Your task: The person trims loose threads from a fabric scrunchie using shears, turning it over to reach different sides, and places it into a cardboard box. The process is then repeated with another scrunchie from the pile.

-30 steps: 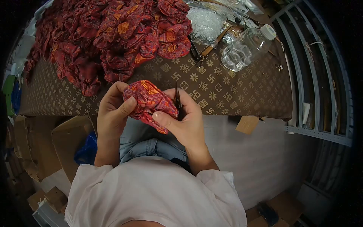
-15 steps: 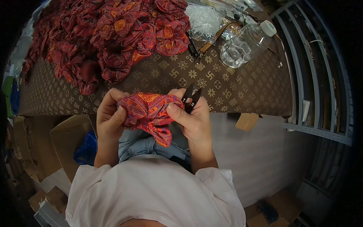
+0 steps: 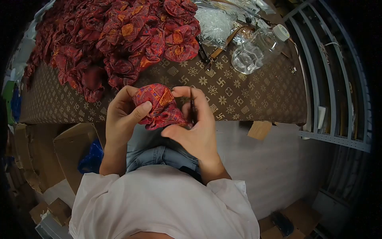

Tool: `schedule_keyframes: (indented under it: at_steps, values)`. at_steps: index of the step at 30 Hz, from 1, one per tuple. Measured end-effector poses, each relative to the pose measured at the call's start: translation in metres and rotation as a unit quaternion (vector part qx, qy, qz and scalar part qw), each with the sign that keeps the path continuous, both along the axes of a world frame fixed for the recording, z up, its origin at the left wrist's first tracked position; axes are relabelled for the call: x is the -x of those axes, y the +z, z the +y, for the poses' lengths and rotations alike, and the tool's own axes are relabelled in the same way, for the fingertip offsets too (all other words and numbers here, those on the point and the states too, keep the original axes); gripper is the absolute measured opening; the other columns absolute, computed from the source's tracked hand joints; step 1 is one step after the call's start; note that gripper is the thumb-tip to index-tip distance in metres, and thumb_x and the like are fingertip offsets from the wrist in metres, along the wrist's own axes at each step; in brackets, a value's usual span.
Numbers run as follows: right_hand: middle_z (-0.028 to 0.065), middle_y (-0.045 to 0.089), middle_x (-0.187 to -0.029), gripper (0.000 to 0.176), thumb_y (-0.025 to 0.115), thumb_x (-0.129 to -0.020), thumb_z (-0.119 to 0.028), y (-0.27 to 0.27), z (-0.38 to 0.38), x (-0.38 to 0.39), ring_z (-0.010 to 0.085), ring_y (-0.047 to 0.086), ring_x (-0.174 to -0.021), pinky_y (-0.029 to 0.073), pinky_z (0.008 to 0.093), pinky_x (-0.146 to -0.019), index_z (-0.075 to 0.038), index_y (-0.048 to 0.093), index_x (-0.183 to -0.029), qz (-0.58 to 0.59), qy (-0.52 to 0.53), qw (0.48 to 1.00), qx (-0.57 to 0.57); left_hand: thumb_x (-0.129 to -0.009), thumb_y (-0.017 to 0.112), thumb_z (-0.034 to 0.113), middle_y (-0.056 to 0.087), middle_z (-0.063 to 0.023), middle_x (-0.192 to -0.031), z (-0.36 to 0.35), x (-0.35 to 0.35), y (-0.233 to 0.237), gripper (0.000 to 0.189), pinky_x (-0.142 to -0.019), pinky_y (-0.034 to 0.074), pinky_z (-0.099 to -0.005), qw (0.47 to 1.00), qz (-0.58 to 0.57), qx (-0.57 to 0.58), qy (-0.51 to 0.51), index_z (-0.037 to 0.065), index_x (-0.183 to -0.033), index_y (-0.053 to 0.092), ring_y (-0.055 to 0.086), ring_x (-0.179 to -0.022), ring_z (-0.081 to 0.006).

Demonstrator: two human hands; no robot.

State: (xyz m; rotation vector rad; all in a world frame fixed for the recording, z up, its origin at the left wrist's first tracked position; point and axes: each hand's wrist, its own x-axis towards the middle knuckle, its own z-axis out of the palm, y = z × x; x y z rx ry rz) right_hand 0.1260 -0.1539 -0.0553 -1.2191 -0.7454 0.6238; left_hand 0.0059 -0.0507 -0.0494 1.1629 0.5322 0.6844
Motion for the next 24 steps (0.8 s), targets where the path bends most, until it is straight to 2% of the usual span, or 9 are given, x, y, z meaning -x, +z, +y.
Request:
schedule_keyframes:
  at_steps: [1, 3, 4, 6, 7, 9, 15, 22, 24]
  values:
    - [0.0011, 0.058, -0.082, 0.046, 0.074, -0.066, -0.023, 0.0, 0.002, 0.003, 0.003, 0.045, -0.066, 0.037, 0.0174, -0.058, 0.001, 0.052, -0.099, 0.0, 0.0, 1.0, 0.001, -0.077, 0.063, 0.006, 0.054, -0.0004, -0.075, -0.002, -0.001, 0.0, 0.016, -0.059, 0.041, -0.0169, 1.0, 0.0, 0.001, 0.0, 0.001, -0.084, 0.05, 0.049, -0.067, -0.003]
    - [0.0023, 0.059, -0.082, 0.041, 0.074, -0.066, -0.018, 0.0, 0.005, 0.006, 0.004, 0.051, -0.07, 0.041, 0.0184, -0.062, 0.001, 0.053, -0.096, -0.076, 0.036, 0.992, 0.099, -0.08, 0.059, 0.009, 0.053, -0.0013, -0.073, -0.005, -0.002, 0.001, 0.014, -0.054, 0.039, -0.0171, 0.999, -0.039, 0.023, 0.007, 0.002, -0.084, 0.047, 0.048, -0.062, -0.0036]
    - [0.0023, 0.059, -0.082, 0.041, 0.074, -0.066, -0.018, 0.0, 0.004, 0.004, 0.004, 0.051, -0.07, 0.041, 0.0184, -0.062, 0.001, 0.053, -0.096, -0.078, 0.037, 0.992, 0.095, -0.08, 0.059, 0.009, 0.053, -0.0013, -0.073, -0.003, -0.001, -0.001, 0.014, -0.054, 0.039, -0.0171, 0.999, -0.041, 0.02, 0.008, 0.002, -0.084, 0.047, 0.048, -0.062, -0.0036]
    - [0.0052, 0.06, -0.078, 0.023, 0.069, -0.069, -0.004, -0.001, 0.002, -0.005, 0.0083, 0.055, -0.069, 0.045, 0.0214, -0.063, 0.002, 0.055, -0.087, 0.211, 0.055, 0.975, 0.037, -0.083, 0.054, 0.01, 0.052, -0.0026, -0.072, 0.001, 0.002, -0.008, 0.012, -0.047, 0.034, -0.0165, 0.978, -0.143, 0.145, -0.05, 0.003, -0.085, 0.045, 0.044, -0.054, -0.004]
    - [0.0056, 0.06, -0.077, 0.019, 0.066, -0.069, 0.0, 0.0, 0.004, -0.007, 0.0101, 0.056, -0.068, 0.046, 0.0226, -0.063, 0.002, 0.056, -0.085, 0.243, 0.061, 0.968, -0.003, -0.083, 0.054, 0.01, 0.052, -0.0026, -0.072, 0.002, 0.002, -0.007, 0.012, -0.047, 0.034, -0.0165, 0.978, -0.146, 0.139, -0.048, 0.003, -0.085, 0.045, 0.044, -0.054, -0.004]
    - [0.006, 0.06, -0.077, 0.018, 0.065, -0.069, 0.001, 0.004, 0.008, -0.01, 0.0103, 0.056, -0.068, 0.046, 0.0227, -0.063, 0.002, 0.056, -0.084, 0.238, 0.071, 0.968, -0.02, -0.086, 0.05, 0.011, 0.051, -0.0035, -0.07, 0.003, 0.002, -0.004, 0.009, -0.041, 0.027, -0.0167, 0.963, -0.181, 0.196, -0.044, 0.004, -0.085, 0.044, 0.036, -0.046, -0.0036]
    - [0.0082, 0.06, -0.076, 0.017, 0.063, -0.068, 0.004, 0.008, 0.011, -0.021, 0.0126, 0.057, -0.068, 0.047, 0.0249, -0.064, 0.003, 0.056, -0.084, 0.236, 0.073, 0.967, -0.059, -0.087, 0.048, 0.009, 0.048, -0.0026, -0.066, 0.009, 0.007, 0.009, 0.007, -0.037, 0.022, -0.0177, 0.969, -0.191, 0.155, -0.016, 0.004, -0.086, 0.043, 0.03, -0.042, -0.0025]
    - [0.0091, 0.059, -0.076, 0.019, 0.061, -0.067, 0.007, 0.019, 0.018, -0.027, 0.014, 0.057, -0.069, 0.045, 0.0256, -0.065, 0.003, 0.057, -0.085, 0.272, 0.109, 0.953, -0.073, -0.086, 0.048, 0.01, 0.047, -0.0028, -0.073, 0.014, 0.009, 0.007, 0.007, -0.036, 0.021, -0.0188, 0.974, -0.191, 0.121, -0.032, 0.004, -0.087, 0.044, 0.029, -0.042, -0.0036]
    - [0.0086, 0.059, -0.076, 0.019, 0.061, -0.066, 0.006, 0.018, 0.019, -0.026, 0.0137, 0.056, -0.07, 0.044, 0.0249, -0.065, 0.003, 0.057, -0.084, 0.225, 0.115, 0.963, -0.097, -0.086, 0.049, 0.01, 0.047, -0.003, -0.078, 0.018, 0.008, 0.005, 0.008, -0.038, 0.024, -0.0182, 0.966, -0.219, 0.127, -0.051, 0.004, -0.087, 0.044, 0.033, -0.044, -0.0044]
